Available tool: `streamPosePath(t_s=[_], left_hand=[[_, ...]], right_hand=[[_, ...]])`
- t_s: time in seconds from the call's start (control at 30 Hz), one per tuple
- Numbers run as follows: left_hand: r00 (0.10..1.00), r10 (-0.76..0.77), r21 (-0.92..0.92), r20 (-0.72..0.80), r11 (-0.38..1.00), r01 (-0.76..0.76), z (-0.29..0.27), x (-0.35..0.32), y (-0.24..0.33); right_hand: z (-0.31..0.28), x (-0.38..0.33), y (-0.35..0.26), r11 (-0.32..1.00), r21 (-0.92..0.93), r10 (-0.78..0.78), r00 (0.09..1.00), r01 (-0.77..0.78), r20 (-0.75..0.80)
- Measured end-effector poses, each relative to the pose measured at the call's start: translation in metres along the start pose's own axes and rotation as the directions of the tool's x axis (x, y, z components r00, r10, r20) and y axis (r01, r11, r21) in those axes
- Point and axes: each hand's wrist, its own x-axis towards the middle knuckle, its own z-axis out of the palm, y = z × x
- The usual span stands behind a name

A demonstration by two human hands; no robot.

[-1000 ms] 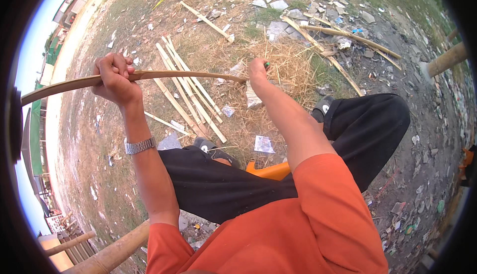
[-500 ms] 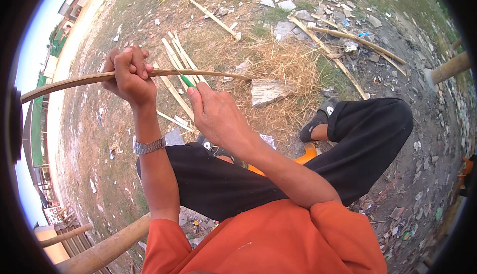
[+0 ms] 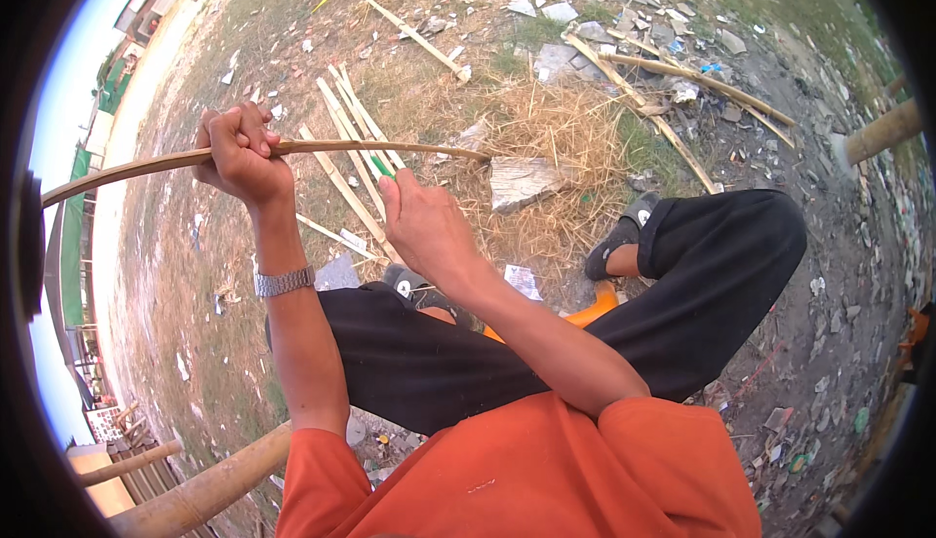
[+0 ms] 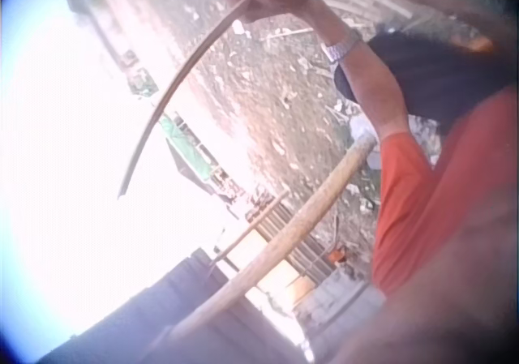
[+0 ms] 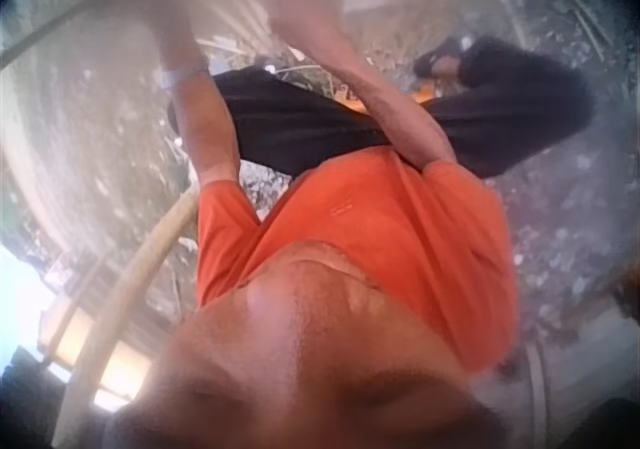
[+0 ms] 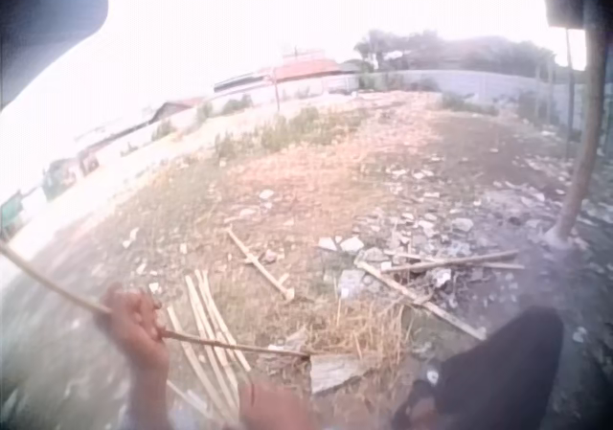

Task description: The person holds a long bamboo stick in their left hand and uses a green-handled knife in their right hand to scrape and sharpen the surface of the stick. The person repeatedly scrapes along the length of the bamboo, removing thin shavings.

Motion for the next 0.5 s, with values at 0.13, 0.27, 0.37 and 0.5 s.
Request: streamPosePath(t_s=[0.13,0.27,0.37,0.5], left_hand=[[0.999,-0.039,0.038,-0.009,0.999,0.039,-0.003,-0.002,-0.001],[0.997,-0.022,0.053,-0.07,0.998,0.026,0.0,-0.005,0.002],[0.999,-0.039,0.076,-0.038,0.996,0.042,0.001,-0.008,0.006],[0.995,-0.023,0.079,-0.092,0.996,0.03,0.001,-0.007,0.007]], right_hand=[[0.004,-0.001,0.006,0.999,-0.036,0.038,0.999,-0.038,-0.019],[0.008,0.004,0.014,0.992,-0.118,0.047,0.999,-0.048,-0.008],[0.015,0.006,0.02,1.0,0.0,-0.012,1.0,0.012,-0.025],[0.016,0.005,0.034,0.988,-0.109,0.106,0.992,-0.113,-0.068]])
